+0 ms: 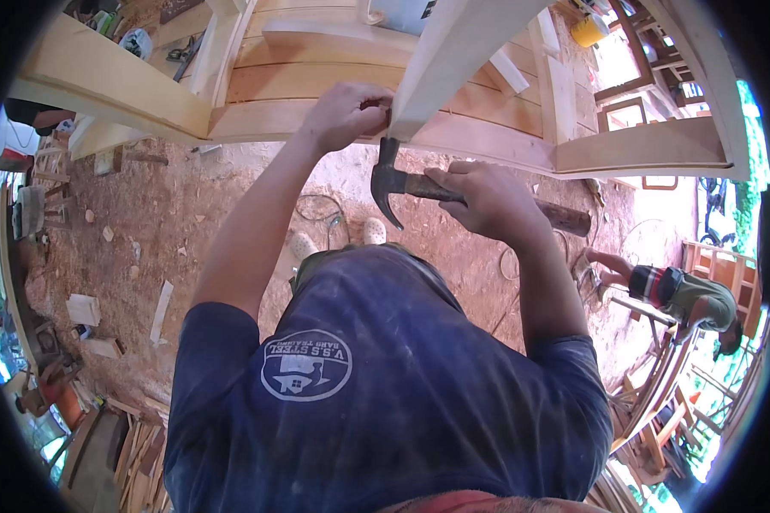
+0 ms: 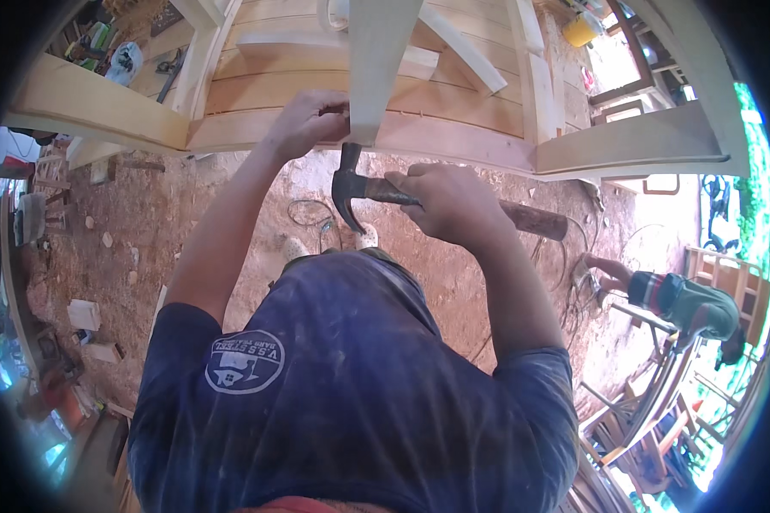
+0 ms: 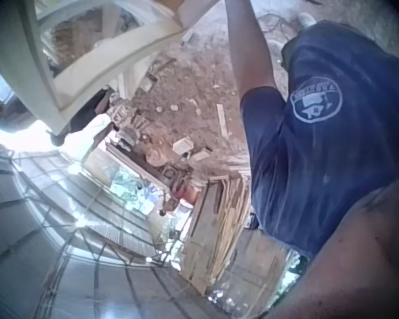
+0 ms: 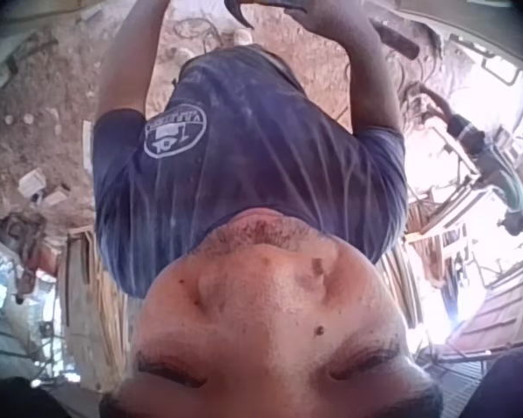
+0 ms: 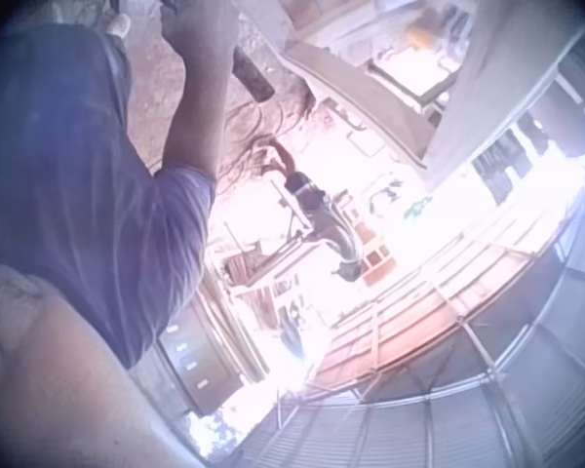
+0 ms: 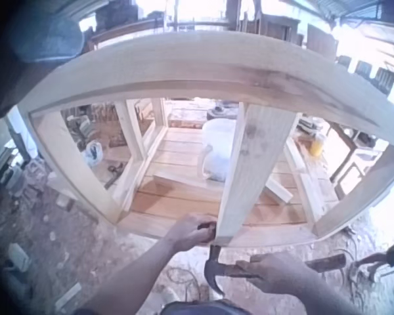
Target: The person sands the surface of a wooden board using a power sander, fits wooden pieces together to form a frame, hammers nails into the joints to secure them, and uses a square tool to check the alignment of the components.
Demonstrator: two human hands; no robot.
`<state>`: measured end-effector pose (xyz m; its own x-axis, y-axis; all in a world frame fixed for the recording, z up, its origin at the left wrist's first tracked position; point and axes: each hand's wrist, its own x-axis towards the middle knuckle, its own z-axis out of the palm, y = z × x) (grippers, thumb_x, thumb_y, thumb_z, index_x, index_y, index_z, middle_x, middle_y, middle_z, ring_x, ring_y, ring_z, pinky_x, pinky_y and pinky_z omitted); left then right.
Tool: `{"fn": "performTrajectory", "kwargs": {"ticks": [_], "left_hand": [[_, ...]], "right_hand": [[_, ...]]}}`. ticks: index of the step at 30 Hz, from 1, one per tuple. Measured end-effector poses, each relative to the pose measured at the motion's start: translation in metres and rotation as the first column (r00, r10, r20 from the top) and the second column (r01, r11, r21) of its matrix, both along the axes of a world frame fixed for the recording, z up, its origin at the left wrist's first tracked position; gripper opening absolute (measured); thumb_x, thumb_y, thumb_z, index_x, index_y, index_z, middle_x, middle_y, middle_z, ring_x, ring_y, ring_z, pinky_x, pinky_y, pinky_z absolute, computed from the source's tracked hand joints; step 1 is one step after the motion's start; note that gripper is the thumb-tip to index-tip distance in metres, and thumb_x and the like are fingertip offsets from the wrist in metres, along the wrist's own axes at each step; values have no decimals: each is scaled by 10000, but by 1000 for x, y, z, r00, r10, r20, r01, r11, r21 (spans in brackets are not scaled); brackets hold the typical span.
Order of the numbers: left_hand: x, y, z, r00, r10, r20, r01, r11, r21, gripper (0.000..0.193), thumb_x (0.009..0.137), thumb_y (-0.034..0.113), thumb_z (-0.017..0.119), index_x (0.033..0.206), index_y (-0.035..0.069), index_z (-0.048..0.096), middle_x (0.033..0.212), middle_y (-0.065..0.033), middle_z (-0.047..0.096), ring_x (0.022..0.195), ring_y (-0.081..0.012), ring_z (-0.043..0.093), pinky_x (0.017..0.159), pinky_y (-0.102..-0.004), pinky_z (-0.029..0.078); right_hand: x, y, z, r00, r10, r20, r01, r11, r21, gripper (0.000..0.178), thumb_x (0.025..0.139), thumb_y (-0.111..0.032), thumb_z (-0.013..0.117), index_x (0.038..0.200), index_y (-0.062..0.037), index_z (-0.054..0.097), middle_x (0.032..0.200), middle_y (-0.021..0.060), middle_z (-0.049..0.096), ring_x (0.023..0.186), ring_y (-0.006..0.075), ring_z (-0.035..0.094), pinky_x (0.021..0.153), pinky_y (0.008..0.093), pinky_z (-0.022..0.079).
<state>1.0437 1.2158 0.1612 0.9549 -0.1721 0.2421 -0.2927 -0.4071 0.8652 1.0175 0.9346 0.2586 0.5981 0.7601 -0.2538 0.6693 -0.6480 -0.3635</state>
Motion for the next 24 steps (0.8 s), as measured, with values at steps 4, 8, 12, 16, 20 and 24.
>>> {"fn": "performTrajectory", "kwargs": {"ticks": [4, 8, 12, 16, 20, 24], "left_hand": [[-3, 5, 9, 991, -44, -122, 54, 995, 78, 409, 789, 311, 561, 1064, 76, 751, 820, -138, 686, 749, -301, 645, 738, -372, 519], [-2, 2, 8, 990, -25, -140, 38, 995, 91, 421, 764, 282, 642, 1104, 51, 735, 860, -141, 695, 788, -288, 648, 793, -375, 533], [-4, 5, -9, 971, -92, 222, 0, 924, 382, 515, 716, 248, 805, 1194, 88, 701, 1065, -150, 708, 1006, -318, 677, 893, -425, 551], [-7, -5, -3, 995, -23, 100, -18, 919, 393, 616, 653, 281, 916, 1196, 101, 689, 1144, -154, 701, 1101, -359, 661, 956, -453, 550], [-5, -4, 1, 994, -79, 73, 47, 931, 362, 596, 655, 264, 894, 1196, 120, 690, 1131, -124, 716, 1101, -342, 666, 983, -449, 550], [-3, -6, 6, 996, -73, 56, 52, 948, 314, 547, 648, 223, 903, 1145, 103, 709, 1113, -122, 726, 1065, -350, 679, 952, -445, 557]], "right_hand": [[-1, -8, 13, 989, 91, -120, -98, 994, -54, 510, 816, -202, 773, 1312, -113, 698, 1032, 144, 706, 957, 374, 674, 832, 478, 531], [1, -11, 2, 998, -55, -30, 55, 998, 8, 470, 832, -212, 760, 1290, -126, 699, 1031, 140, 714, 992, 367, 680, 860, 474, 538], [-8, -23, -12, 992, -94, -80, 104, 985, 136, 438, 817, -200, 773, 1243, -124, 708, 1025, 132, 722, 958, 360, 686, 846, 472, 547], [-25, -43, -15, 890, -311, -335, 388, 900, 196, 430, 798, -111, 793, 1220, -70, 714, 889, 133, 702, 774, 274, 689, 755, 389, 554], [-47, -54, -40, 658, -385, -647, 708, 609, 358, 410, 807, -63, 783, 1207, -11, 712, 826, 128, 688, 699, 219, 661, 707, 334, 540], [-53, -50, -37, 786, -367, -498, 599, 655, 461, 433, 797, -37, 786, 1223, -2, 716, 826, 104, 669, 723, 189, 639, 693, 319, 516]]}}
